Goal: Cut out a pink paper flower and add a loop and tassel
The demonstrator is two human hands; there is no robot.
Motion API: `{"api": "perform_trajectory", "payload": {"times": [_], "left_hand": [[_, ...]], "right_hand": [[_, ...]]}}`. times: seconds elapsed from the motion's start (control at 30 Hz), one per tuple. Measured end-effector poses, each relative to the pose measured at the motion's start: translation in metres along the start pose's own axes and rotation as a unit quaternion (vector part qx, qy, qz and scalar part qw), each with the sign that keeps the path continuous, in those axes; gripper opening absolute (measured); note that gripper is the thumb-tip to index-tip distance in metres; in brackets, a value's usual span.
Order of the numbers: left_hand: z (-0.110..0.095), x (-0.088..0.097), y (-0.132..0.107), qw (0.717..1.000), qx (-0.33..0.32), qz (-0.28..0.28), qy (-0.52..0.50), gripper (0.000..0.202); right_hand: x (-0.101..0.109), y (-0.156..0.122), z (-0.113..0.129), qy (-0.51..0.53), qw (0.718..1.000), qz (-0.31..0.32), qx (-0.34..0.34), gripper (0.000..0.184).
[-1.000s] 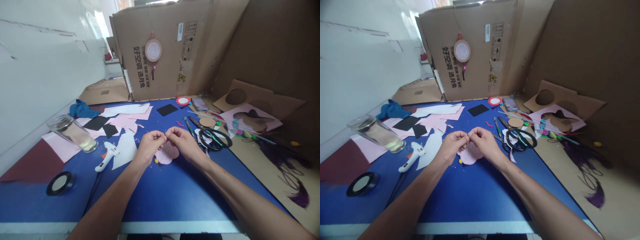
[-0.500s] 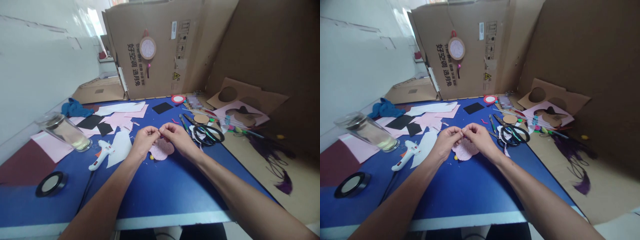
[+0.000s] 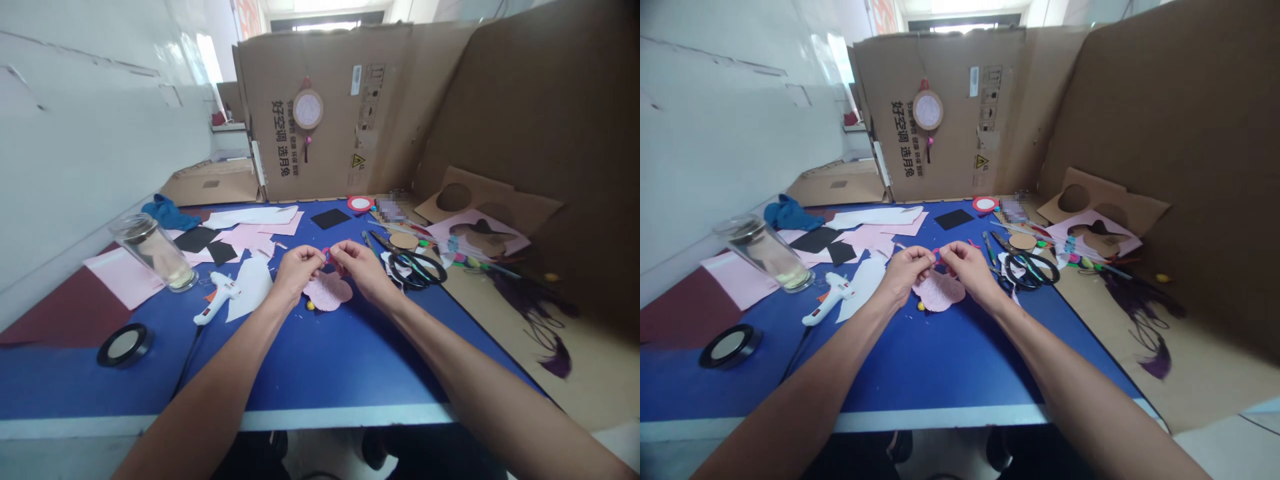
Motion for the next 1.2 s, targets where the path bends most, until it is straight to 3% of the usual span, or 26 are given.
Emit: {"api": "perform_trajectory", "payload": {"times": [0.33,0.7,1.2], "left_hand": [[0.0,0.001,0.0,1.0,-0.005,-0.002,-0.004,0.013],[-0.007,0.009,0.002,1.0,-0.025,-0.018,-0.004,0.019],[-0.002,0.012,0.001,0.998,-0.014,-0.048,-0.03,0.024]], "right_hand": [[-0.006,-0.002,0.004,-0.024,0.999,0.022,0.032,0.042],[-0.016,-0.003,-0.006,-0.033,0.998,0.04,0.022,0.038],[-0.01,-0.009,0.003,0.004,1.0,0.007,0.02,0.038]]}}
Point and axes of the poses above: each hand's wrist, its own y-axis towards the middle knuckle, its own x-axis out of the back of the hand, z = x × y, the point moved 7 cm from there along y, towards the middle knuckle, and after that the axes turned 10 degrees about y, right-handed, at the moved point
